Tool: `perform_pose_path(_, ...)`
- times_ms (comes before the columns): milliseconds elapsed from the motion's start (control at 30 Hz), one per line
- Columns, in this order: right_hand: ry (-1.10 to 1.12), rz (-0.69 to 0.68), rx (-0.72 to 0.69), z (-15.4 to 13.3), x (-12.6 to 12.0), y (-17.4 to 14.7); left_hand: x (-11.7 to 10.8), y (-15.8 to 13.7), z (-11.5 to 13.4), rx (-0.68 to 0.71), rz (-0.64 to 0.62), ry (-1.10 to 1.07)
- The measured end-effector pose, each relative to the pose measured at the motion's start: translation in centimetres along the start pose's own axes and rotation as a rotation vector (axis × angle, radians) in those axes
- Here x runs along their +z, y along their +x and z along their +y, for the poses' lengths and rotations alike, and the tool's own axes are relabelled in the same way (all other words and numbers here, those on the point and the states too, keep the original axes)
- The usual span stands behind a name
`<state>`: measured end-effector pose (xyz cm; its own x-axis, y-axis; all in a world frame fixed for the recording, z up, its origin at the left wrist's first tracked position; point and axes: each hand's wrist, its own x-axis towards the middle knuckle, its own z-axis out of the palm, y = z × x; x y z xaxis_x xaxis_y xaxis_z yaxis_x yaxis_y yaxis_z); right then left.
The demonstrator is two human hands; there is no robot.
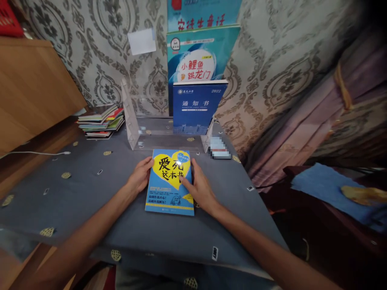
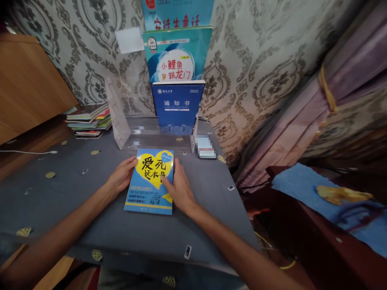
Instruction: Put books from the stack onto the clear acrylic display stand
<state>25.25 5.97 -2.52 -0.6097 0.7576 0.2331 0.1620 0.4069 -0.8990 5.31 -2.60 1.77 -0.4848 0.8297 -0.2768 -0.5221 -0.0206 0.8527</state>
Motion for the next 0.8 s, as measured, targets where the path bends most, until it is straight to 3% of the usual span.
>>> perform_pose_path(133, 0.603, -0.168, 0.282, -1.5, -0.1, 0.4, -0.2, -0.1, -0.1, 0.028, -0.021, -0.039)
perform_pose_path(233, 0.79, -0.207, 0.376, -2.5, -0.3, 0.6, -0.4, -0.2, -0.1, 0.023, -0.037, -0.054)
perform_pose_path(633, 0.898, -0.164, 0.42, -2.7, -0.5, 0.8, -0.3, -0.1, -0.1, -0.022, -0.124, -0.088)
perform_pose_path(800, 0.916, -0.113, 0.428, -2.7, -0.6, 0.9, -0.5, 0.1, -0.1, -0.03, -0.232, -0.061)
